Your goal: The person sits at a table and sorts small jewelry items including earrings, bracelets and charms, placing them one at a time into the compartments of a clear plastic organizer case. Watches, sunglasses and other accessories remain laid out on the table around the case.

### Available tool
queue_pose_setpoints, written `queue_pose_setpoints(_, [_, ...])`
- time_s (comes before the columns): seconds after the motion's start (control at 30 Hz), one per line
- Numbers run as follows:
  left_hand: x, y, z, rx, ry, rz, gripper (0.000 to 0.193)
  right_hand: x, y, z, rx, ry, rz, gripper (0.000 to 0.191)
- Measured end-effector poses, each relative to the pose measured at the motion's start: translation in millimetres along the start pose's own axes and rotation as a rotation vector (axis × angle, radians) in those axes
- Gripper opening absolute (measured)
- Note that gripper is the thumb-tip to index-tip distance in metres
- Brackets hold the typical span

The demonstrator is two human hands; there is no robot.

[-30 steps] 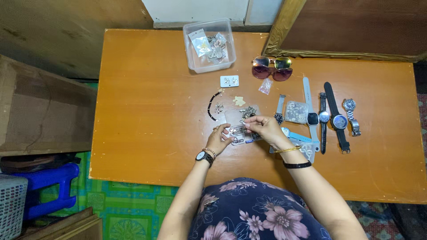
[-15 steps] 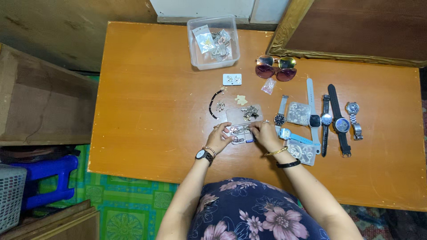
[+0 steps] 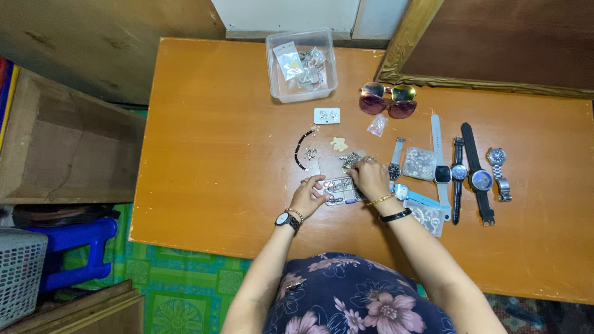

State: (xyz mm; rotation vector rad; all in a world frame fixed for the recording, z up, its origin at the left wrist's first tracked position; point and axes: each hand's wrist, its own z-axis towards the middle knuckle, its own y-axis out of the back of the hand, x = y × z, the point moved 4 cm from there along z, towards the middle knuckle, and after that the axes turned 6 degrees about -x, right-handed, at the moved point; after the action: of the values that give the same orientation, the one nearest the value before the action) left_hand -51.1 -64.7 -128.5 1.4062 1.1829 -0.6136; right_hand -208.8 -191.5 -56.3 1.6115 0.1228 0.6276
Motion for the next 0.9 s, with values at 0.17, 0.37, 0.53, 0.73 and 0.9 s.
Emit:
queue_pose_setpoints(0.17, [-0.9,-1.2,-0.7,-0.006,-0.011,-0.007,0.062,10.9,3.3,5.0,-0.090,0.094,-0.066,0.019])
queue_pose_setpoints(0.37, [0.2,-2.9,0.4,0.014,0.008,-0.024,0.063,-13.8,-13.0,5.1,0.157,-0.160,0.485,0.020])
queue_pose_setpoints(0.53, [0.5,-2.1,0.2,0.015,0.012,-0.023,0.063,-24.6,-22.2,-10.0,0.455,-0.447,1.249,0.018])
queue_pose_setpoints(0.73, [0.7,-2.4,0.7,0.017,-0.003,0.005,0.063,-26.6,-6.7,-23.3,0.425,-0.518,1.503,0.015])
queue_pose_setpoints(0.9, [2.4,-3.2,1.1,0.023,0.004,-0.018,0.063,-22.1,12.8,-29.1,0.401,-0.538,1.624,0.041])
